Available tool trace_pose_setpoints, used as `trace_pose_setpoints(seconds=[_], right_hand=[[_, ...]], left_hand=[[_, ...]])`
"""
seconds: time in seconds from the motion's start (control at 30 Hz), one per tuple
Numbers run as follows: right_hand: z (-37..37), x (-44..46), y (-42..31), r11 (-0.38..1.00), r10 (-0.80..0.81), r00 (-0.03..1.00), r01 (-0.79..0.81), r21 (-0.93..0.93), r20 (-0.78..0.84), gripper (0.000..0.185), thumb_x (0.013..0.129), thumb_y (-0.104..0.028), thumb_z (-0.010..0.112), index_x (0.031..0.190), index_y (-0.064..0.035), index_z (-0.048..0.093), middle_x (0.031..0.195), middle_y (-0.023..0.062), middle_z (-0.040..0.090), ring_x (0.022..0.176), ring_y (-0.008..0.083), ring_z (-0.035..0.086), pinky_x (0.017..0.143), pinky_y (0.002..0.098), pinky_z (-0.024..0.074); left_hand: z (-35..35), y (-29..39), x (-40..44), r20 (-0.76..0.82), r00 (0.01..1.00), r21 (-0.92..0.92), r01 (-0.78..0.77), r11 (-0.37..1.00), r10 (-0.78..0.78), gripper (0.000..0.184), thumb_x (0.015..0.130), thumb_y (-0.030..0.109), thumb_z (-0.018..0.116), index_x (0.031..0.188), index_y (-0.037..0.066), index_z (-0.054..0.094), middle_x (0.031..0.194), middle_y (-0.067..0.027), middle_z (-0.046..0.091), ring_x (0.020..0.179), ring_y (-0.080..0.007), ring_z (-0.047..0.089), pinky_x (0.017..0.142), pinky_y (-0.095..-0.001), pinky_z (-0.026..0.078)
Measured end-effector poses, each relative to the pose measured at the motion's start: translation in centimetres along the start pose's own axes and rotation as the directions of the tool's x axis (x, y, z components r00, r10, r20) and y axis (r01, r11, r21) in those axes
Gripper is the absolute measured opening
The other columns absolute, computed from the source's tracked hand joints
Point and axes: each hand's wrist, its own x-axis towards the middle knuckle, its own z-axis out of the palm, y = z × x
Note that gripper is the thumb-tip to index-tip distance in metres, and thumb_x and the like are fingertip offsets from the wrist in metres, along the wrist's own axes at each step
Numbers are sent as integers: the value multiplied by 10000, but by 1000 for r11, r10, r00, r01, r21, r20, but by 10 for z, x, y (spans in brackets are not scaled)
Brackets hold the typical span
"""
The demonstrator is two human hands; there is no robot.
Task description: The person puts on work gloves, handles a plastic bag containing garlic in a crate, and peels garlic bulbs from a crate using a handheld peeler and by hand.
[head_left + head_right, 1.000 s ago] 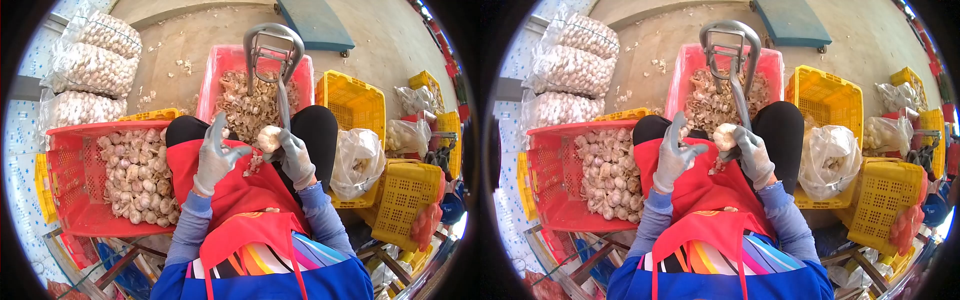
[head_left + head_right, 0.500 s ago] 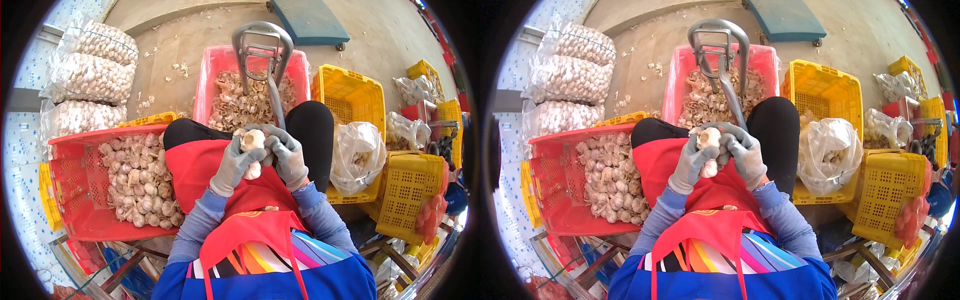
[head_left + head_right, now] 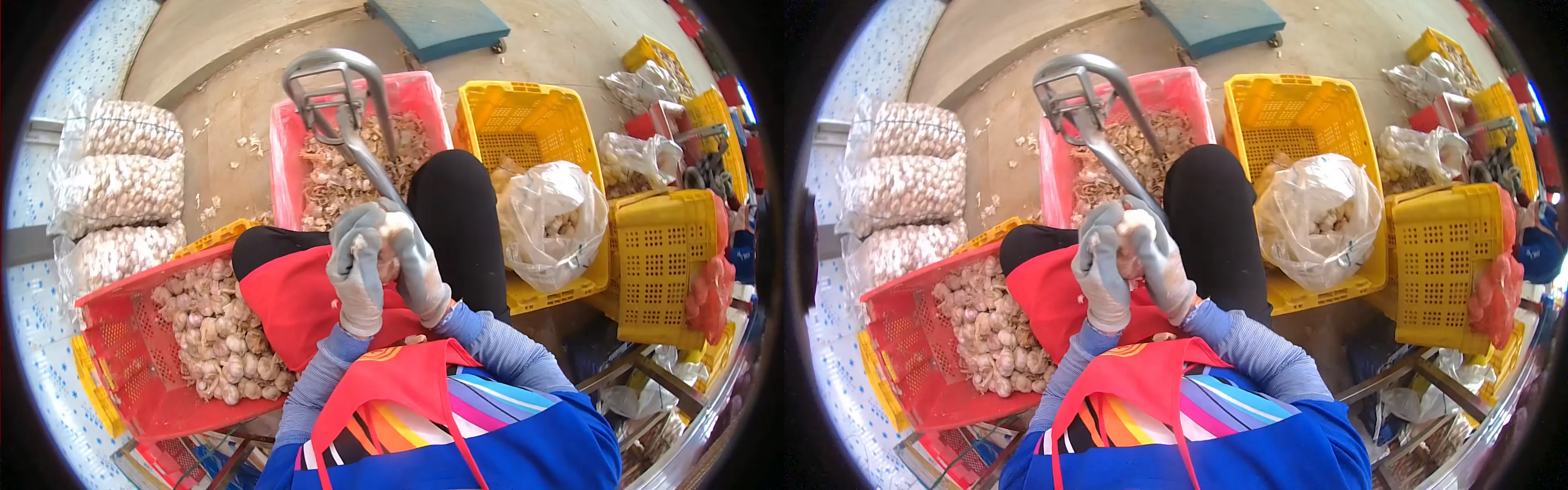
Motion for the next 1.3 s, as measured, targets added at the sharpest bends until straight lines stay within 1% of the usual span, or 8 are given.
trace_pose_setpoints(seconds=[0.3, 0.4, 0.57, 0.8, 0.83, 0.9, 1.0, 1.3], right_hand=[[-62, -23, -55, 944, 66, 998, -66, 322, 13, 732, 998, -660, 472, 1413, -58, 432, 994, 101, 615, 667, 208, 612, 539, 323, 476], [-114, -40, -100, 957, -83, 960, 151, 247, -267, 743, 969, -625, 572, 1445, -75, 419, 941, 62, 637, 667, 179, 636, 549, 309, 530], [-326, -20, -65, 604, -713, 465, 27, -796, -525, 470, 988, -240, 697, 1386, -42, 545, 1216, 62, 617, 1048, 140, 588, 912, 271, 488], [-542, -25, 16, 174, -138, 906, -376, -910, -400, 508, 1030, -223, 559, 1458, 43, 494, 1454, 161, 566, 1294, 262, 559, 1112, 329, 435], [-489, -25, -18, 708, -33, 808, -397, -584, -588, 476, 1035, -220, 545, 1421, 59, 530, 1427, 180, 588, 1261, 255, 581, 1076, 331, 462], [-421, -29, -63, 379, -378, 731, -438, -815, -568, 471, 1037, -251, 553, 1406, 43, 556, 1405, 197, 597, 1214, 287, 598, 1019, 379, 495], [-341, -32, -82, 841, -361, 654, -80, -535, -665, 455, 1065, -273, 519, 1387, 45, 575, 1383, 165, 614, 1223, 267, 614, 1076, 371, 477], [-123, -15, -83, 688, -456, 837, 116, -716, -302, 404, 1080, -254, 483, 1287, 59, 632, 1197, 159, 678, 1043, 244, 673, 937, 368, 549]], left_hand=[[-30, 30, 29, 1, 993, -82, 115, 990, -115, 316, 1056, 225, 547, 1245, -15, 628, 837, -53, 670, 518, -30, 448, 442, -189, 318], [-95, 15, 34, -78, 996, 290, 58, 955, -37, 509, 952, -55, 587, 1451, -38, 488, 1399, -146, 585, 1221, -226, 598, 957, -320, 547], [-203, -1, 16, -321, 937, 401, 270, 876, -142, 494, 983, 54, 605, 1448, -69, 490, 1460, -179, 544, 1321, -264, 533, 1108, -375, 441], [-319, -35, -31, -417, 903, 784, 302, 542, 101, 501, 881, 202, 751, 1323, 7, 618, 1277, -204, 651, 1215, -353, 592, 1065, -398, 452], [-331, -28, -35, -401, 906, 870, 330, 365, 137, 524, 862, 231, 777, 1316, 19, 624, 1266, -208, 651, 1219, -367, 583, 1072, -405, 448], [-383, -49, -49, -521, 843, 853, 506, 130, 137, 697, 849, 402, 766, 1415, 59, 544, 1438, -194, 525, 1296, -382, 513, 1111, -486, 401], [-408, -71, -52, -715, 698, 671, 704, -234, 47, 895, 870, 677, 624, 1530, 115, 403, 1544, -159, 387, 1337, -415, 460, 1099, -593, 366], [-403, -51, -56, -726, 664, 681, 731, -47, -180, 776, 824, 667, 707, 1310, 73, 600, 1234, -189, 672, 1179, -378, 616, 991, -457, 495]])
